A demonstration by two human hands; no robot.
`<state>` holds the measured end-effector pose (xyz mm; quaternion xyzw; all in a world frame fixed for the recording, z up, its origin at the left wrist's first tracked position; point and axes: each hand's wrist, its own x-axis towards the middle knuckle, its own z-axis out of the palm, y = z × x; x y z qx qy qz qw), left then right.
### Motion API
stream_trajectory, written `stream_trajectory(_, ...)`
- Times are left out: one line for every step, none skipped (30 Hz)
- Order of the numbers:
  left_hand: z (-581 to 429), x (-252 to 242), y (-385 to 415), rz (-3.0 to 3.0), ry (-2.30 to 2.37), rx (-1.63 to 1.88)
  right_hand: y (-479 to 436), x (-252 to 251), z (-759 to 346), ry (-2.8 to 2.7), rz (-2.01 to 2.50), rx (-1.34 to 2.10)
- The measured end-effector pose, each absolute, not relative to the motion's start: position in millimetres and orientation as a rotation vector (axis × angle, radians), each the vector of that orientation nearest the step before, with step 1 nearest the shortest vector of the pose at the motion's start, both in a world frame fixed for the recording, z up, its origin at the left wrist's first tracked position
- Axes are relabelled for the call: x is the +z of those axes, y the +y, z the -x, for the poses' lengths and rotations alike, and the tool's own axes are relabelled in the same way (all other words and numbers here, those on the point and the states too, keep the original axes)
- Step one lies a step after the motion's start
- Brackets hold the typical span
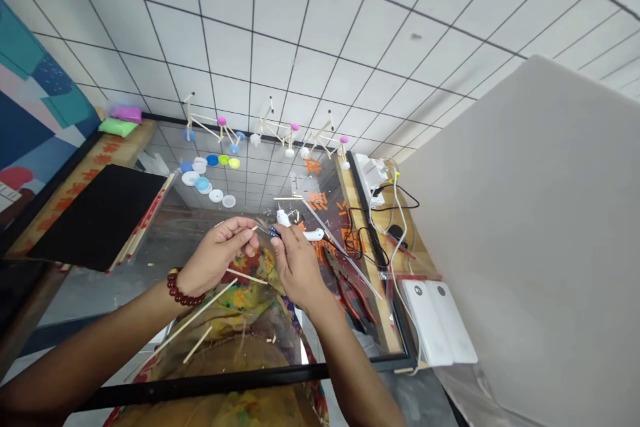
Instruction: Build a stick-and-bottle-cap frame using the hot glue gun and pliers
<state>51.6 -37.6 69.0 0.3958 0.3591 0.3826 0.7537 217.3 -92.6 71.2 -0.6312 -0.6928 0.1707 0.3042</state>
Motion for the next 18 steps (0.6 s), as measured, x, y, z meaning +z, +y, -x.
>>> stream_trajectory(-50, 69, -36, -0.891, 0.799, 0.863, -91, 70, -216, -1.842, 1.662, 0.462)
stream_trajectory(-49, 68, -34, -0.914, 0.813, 0.887, -89, 69, -215, -1.85, 1.656, 0.469)
stream_trajectory(-48, 68, -32, -0.929, 0.828, 0.908, -88, 69, -213, -1.855, 1.653, 0.473)
stream_trajectory(-47, 67, -31, -0.937, 0.84, 0.923, -88, 68, -212, -1.858, 1.648, 0.48)
stream_trajectory(-46, 66, -31, -0.94, 0.846, 0.932, -87, 67, -210, -1.862, 1.64, 0.491)
stream_trajectory(-46, 65, -30, -0.941, 0.848, 0.937, -86, 67, -209, -1.866, 1.63, 0.505)
stream_trajectory(-46, 65, -30, -0.943, 0.845, 0.94, -86, 67, -208, -1.867, 1.623, 0.519)
stream_trajectory(-46, 64, -30, -0.947, 0.839, 0.943, -86, 67, -207, -1.867, 1.615, 0.533)
stream_trajectory(-46, 63, -30, -0.955, 0.831, 0.944, -85, 67, -206, -1.867, 1.612, 0.546)
stream_trajectory(-47, 63, -30, -0.966, 0.827, 0.943, -85, 67, -205, -1.868, 1.617, 0.558)
stream_trajectory(-46, 63, -30, -0.979, 0.828, 0.944, -85, 68, -205, -1.871, 1.625, 0.568)
stream_trajectory(-46, 62, -31, -0.996, 0.832, 0.947, -85, 68, -205, -1.874, 1.631, 0.58)
stream_trajectory(-46, 62, -31, -1.019, 0.839, 0.949, -86, 69, -205, -1.878, 1.634, 0.598)
stream_trajectory(-45, 62, -31, -1.048, 0.848, 0.952, -86, 70, -205, -1.884, 1.635, 0.623)
stream_trajectory(-45, 63, -31, -1.083, 0.858, 0.953, -87, 71, -205, -1.889, 1.635, 0.652)
stream_trajectory(-44, 63, -31, -1.118, 0.869, 0.951, -87, 71, -205, -1.891, 1.632, 0.682)
stream_trajectory(-43, 63, -31, -1.148, 0.878, 0.945, -87, 72, -205, -1.89, 1.626, 0.713)
stream_trajectory(-43, 64, -32, -1.171, 0.886, 0.937, -87, 72, -204, -1.887, 1.616, 0.742)
